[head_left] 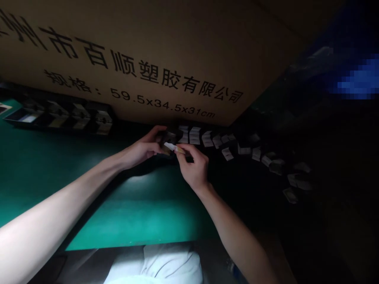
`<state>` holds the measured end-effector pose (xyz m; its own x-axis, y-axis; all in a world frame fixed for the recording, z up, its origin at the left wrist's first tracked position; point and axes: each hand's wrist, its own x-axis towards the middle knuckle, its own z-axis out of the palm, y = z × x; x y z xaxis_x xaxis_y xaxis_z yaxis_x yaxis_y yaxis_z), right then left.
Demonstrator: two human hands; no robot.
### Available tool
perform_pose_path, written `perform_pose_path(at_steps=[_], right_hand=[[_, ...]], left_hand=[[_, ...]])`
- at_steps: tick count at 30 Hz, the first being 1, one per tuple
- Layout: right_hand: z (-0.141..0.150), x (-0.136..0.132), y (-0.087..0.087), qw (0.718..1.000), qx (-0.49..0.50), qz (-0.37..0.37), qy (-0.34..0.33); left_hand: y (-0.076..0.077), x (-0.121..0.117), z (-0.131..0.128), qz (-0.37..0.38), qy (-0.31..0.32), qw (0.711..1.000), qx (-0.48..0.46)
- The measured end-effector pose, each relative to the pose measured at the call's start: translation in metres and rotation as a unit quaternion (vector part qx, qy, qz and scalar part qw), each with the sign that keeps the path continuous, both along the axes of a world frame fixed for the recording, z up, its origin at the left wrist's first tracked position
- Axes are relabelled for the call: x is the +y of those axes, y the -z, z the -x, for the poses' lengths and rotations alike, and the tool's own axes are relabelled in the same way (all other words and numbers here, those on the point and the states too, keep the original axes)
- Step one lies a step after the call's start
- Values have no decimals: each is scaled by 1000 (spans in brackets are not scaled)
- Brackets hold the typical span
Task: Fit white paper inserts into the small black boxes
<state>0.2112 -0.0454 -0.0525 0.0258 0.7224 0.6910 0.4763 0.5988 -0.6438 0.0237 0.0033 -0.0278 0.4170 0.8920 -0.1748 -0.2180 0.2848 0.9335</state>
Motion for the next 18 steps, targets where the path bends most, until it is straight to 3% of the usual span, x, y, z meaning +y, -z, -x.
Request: perform_pose_path(at_steps=[4, 8, 18], right_hand=[[-3, 2, 1, 999, -47, -9, 18], [-6, 3, 3, 994, -106, 4, -7], [-7, 1, -3, 976, -217, 7, -11]], left_hand=[[-1, -4, -2, -68, 34, 995, 61], [-3, -6, -3, -140, 57, 982, 116], [3, -4, -1, -230, 50, 957, 172]])
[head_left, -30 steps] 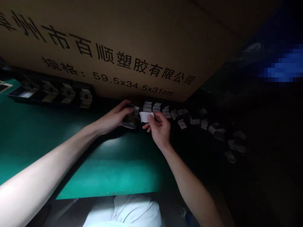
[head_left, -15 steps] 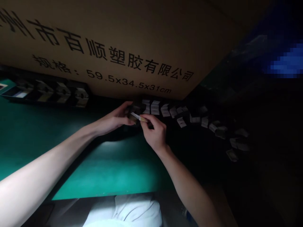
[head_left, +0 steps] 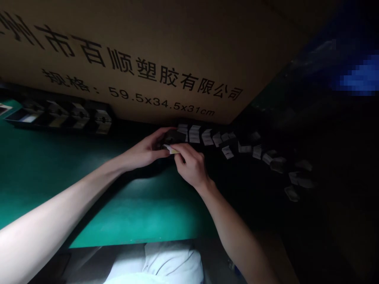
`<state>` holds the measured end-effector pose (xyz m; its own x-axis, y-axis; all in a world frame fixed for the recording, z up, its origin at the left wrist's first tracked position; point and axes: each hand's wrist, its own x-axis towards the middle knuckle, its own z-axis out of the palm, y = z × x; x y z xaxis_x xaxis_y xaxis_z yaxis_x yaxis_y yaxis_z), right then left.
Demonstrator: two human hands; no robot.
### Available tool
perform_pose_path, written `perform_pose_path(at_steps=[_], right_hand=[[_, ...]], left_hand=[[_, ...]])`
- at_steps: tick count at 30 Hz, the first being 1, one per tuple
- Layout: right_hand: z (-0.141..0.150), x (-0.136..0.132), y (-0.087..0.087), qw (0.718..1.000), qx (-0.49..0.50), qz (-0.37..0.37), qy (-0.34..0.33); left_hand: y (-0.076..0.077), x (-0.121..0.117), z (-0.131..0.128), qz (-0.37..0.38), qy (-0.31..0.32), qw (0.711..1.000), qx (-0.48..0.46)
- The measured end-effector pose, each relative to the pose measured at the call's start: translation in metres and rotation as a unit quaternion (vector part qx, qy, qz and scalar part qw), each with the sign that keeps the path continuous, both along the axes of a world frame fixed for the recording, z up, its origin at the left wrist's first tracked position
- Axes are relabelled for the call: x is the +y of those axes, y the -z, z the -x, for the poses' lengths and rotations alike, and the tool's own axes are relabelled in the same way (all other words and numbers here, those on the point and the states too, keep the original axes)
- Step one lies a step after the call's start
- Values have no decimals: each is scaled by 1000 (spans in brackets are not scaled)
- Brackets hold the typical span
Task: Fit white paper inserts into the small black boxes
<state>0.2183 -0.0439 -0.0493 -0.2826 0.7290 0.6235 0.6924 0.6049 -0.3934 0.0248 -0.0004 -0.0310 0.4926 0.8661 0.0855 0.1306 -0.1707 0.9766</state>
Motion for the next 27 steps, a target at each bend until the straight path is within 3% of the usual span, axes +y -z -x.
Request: perform_pose_path(at_steps=[15, 27], right_hand=[[2, -2, 4, 997, -40, 58, 6], [2, -3, 2, 996, -76, 44, -5]], left_hand=[[4, -1, -3, -52, 4, 998, 41], [5, -3, -5, -59, -6, 997, 52]])
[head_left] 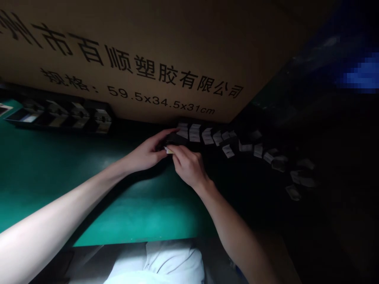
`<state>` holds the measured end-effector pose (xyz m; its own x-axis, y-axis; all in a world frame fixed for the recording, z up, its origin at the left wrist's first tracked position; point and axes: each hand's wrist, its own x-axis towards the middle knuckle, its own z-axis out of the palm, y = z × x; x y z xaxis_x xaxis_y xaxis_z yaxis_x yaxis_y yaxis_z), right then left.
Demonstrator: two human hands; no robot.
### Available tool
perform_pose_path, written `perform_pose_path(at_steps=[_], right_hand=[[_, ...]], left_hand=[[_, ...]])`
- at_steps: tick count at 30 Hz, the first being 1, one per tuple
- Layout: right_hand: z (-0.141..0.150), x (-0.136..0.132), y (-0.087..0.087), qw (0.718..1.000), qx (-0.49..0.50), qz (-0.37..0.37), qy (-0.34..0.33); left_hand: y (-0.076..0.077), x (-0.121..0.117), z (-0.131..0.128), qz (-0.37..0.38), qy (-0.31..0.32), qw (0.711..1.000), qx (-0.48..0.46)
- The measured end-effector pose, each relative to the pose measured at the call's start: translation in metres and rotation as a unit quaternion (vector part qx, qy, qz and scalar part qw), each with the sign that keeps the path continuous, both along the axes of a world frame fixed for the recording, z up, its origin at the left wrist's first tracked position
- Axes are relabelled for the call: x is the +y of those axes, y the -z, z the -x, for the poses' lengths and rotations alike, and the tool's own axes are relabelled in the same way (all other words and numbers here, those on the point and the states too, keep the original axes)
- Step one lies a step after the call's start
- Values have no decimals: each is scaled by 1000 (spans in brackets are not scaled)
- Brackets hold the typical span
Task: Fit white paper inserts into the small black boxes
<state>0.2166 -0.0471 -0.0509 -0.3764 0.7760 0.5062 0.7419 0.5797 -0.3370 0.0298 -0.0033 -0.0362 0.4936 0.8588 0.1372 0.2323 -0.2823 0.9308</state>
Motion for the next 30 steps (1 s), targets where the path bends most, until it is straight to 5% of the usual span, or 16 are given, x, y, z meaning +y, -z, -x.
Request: perform_pose_path(at_steps=[11, 20, 30], right_hand=[[3, -3, -11, 994, 76, -65, -35], [0, 0, -2, 994, 74, -84, 5], [0, 2, 5, 1000, -26, -3, 15]], left_hand=[[-6, -1, -5, 63, -61, 995, -52], [-10, 1, -8, 192, -138, 951, -199], [-5, 0, -5, 129, -105, 982, -92]])
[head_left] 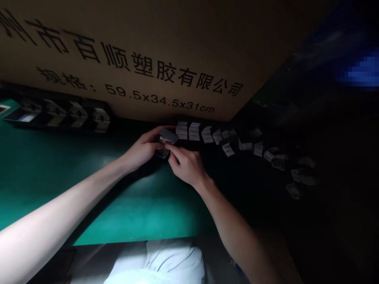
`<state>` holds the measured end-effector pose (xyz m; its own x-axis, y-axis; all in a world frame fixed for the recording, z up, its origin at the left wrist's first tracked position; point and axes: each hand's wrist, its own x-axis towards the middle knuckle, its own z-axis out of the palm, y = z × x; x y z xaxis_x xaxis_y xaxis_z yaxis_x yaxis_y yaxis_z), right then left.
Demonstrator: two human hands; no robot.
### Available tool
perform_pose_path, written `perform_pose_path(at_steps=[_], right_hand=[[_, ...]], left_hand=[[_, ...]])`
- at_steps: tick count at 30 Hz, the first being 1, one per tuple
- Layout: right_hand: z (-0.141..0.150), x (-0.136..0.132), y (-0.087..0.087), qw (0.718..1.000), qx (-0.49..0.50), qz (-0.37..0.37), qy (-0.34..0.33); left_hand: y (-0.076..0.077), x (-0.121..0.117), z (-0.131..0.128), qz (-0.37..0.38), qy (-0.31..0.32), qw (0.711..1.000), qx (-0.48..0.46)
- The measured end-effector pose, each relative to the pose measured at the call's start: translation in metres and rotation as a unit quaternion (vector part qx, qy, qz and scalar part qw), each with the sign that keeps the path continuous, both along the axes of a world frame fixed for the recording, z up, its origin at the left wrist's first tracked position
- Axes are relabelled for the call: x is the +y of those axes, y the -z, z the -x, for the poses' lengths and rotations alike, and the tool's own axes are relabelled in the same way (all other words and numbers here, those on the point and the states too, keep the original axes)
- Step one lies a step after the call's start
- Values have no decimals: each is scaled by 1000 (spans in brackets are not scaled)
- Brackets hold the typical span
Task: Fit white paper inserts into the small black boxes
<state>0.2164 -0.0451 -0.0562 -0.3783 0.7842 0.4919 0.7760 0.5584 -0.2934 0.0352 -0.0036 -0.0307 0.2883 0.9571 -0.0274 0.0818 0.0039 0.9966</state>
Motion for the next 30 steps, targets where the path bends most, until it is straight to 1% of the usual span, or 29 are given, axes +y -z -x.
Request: perform_pose_path(at_steps=[3, 7, 12, 19, 21, 26, 30], right_hand=[[0, 0, 1, 1000, -16, 8, 4], [0, 0, 1, 1000, -21, -1, 9], [1, 1, 3, 999, -36, 11, 6], [3, -1, 5, 999, -48, 17, 5], [4, -2, 4, 999, -46, 25, 12], [8, -3, 1, 997, -52, 50, 34], [9, -3, -5, 992, -79, 90, 51]], left_hand=[[-2, -1, 0, -5, 10, 1000, 19], [-4, -1, 0, -20, 9, 998, 51], [-2, 0, 0, -26, 10, 998, 57], [1, 0, -1, -33, -25, 997, 62], [1, 0, -1, -37, -30, 997, 63], [3, 0, -1, -54, -19, 995, 81], [2, -2, -2, -67, -6, 994, 91]])
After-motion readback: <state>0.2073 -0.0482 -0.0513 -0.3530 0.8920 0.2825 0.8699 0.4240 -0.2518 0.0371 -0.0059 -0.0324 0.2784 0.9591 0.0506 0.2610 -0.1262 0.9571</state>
